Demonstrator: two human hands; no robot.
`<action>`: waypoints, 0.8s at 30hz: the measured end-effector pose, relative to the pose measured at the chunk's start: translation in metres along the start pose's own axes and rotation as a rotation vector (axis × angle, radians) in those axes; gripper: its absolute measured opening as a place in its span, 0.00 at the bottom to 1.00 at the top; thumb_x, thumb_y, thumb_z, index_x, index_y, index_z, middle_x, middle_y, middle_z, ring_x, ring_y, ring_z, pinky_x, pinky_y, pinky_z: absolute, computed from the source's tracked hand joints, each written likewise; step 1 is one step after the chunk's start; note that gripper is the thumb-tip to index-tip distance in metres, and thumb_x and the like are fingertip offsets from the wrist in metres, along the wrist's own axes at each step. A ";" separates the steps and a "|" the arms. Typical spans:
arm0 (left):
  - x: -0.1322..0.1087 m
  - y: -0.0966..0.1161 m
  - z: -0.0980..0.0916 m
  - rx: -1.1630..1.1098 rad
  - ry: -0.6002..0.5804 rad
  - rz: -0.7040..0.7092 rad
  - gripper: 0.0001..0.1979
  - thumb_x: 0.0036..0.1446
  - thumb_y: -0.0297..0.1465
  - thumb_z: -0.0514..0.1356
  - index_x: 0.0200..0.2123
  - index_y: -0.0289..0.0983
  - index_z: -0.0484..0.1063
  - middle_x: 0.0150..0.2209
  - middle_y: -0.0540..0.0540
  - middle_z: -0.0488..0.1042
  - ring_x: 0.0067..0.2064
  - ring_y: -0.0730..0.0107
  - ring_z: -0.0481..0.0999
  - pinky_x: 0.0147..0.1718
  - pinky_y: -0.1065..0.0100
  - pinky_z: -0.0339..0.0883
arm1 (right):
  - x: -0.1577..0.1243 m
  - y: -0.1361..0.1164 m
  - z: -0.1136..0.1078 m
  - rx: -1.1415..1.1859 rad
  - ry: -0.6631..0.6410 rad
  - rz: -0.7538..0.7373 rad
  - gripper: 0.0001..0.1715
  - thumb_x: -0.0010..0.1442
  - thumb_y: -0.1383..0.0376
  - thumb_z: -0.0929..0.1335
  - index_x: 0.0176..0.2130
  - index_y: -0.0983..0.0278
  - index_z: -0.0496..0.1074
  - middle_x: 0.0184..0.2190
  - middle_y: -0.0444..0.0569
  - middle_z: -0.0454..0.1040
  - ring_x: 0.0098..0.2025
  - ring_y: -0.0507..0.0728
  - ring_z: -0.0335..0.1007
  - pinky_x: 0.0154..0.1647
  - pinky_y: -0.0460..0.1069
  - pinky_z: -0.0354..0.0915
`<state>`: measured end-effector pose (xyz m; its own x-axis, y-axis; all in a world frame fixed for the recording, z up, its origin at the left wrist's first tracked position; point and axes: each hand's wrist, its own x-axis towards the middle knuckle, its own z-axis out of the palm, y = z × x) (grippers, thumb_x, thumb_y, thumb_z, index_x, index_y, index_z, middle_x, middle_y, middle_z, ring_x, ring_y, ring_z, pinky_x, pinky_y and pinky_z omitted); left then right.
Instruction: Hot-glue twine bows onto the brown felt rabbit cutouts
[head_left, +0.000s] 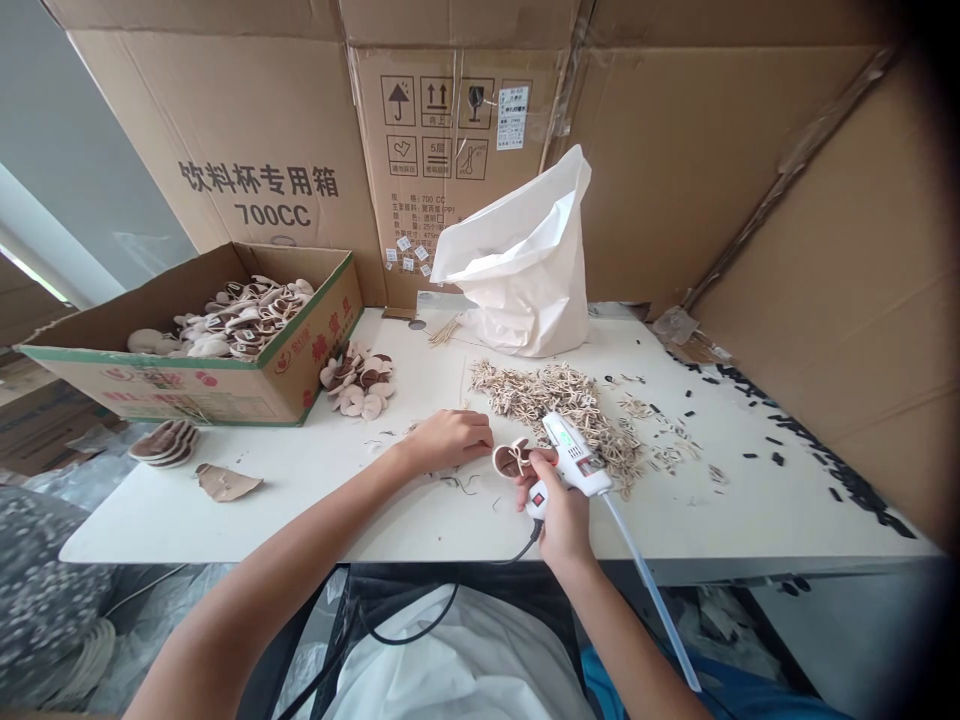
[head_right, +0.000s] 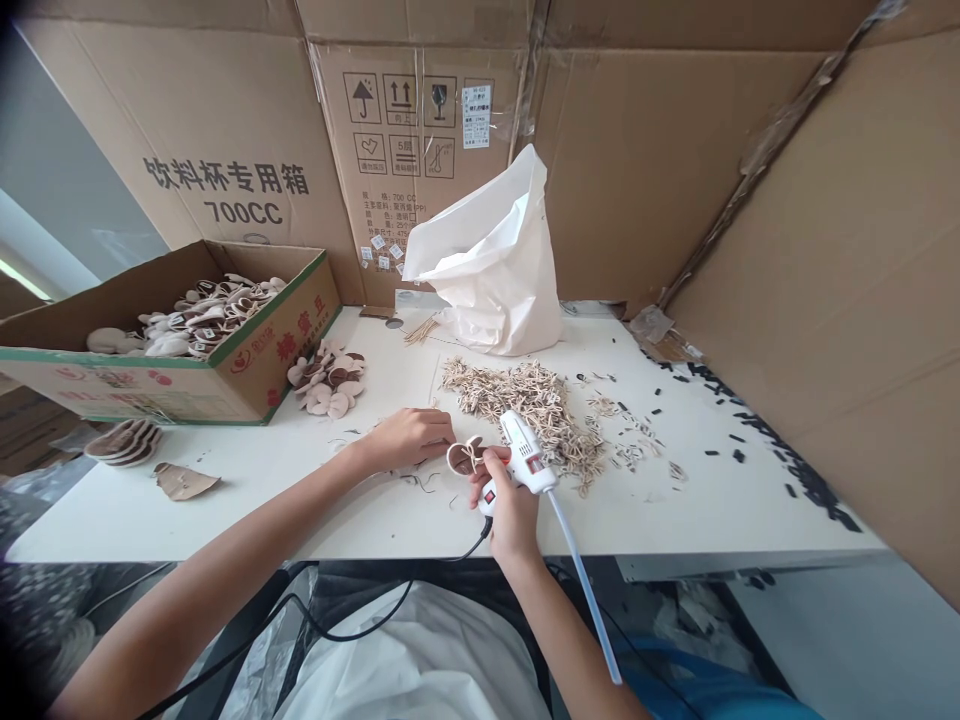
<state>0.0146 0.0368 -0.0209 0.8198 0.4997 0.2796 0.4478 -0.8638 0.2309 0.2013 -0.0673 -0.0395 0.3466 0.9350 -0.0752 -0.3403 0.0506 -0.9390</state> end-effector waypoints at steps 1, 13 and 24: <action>0.000 0.000 0.001 0.015 -0.004 -0.010 0.14 0.74 0.35 0.54 0.41 0.36 0.77 0.39 0.44 0.77 0.37 0.67 0.75 0.31 0.68 0.60 | 0.000 0.000 0.000 0.001 -0.003 0.002 0.15 0.56 0.56 0.77 0.33 0.62 0.73 0.20 0.44 0.76 0.14 0.51 0.65 0.15 0.45 0.61; 0.000 0.008 -0.012 -0.072 -0.099 -0.114 0.09 0.71 0.34 0.56 0.42 0.36 0.73 0.41 0.45 0.76 0.35 0.68 0.75 0.32 0.68 0.62 | -0.001 -0.001 0.001 0.014 -0.008 0.017 0.16 0.55 0.55 0.77 0.33 0.62 0.72 0.20 0.44 0.75 0.15 0.51 0.65 0.15 0.45 0.61; -0.001 0.011 -0.013 -0.119 -0.107 -0.158 0.06 0.69 0.32 0.55 0.40 0.37 0.70 0.40 0.45 0.76 0.33 0.69 0.74 0.31 0.67 0.62 | -0.002 -0.004 0.002 0.014 0.001 0.014 0.17 0.54 0.54 0.77 0.33 0.62 0.72 0.20 0.43 0.75 0.15 0.51 0.65 0.15 0.45 0.61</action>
<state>0.0142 0.0281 -0.0065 0.7792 0.6127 0.1320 0.5331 -0.7587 0.3744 0.1997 -0.0686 -0.0353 0.3427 0.9352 -0.0891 -0.3574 0.0421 -0.9330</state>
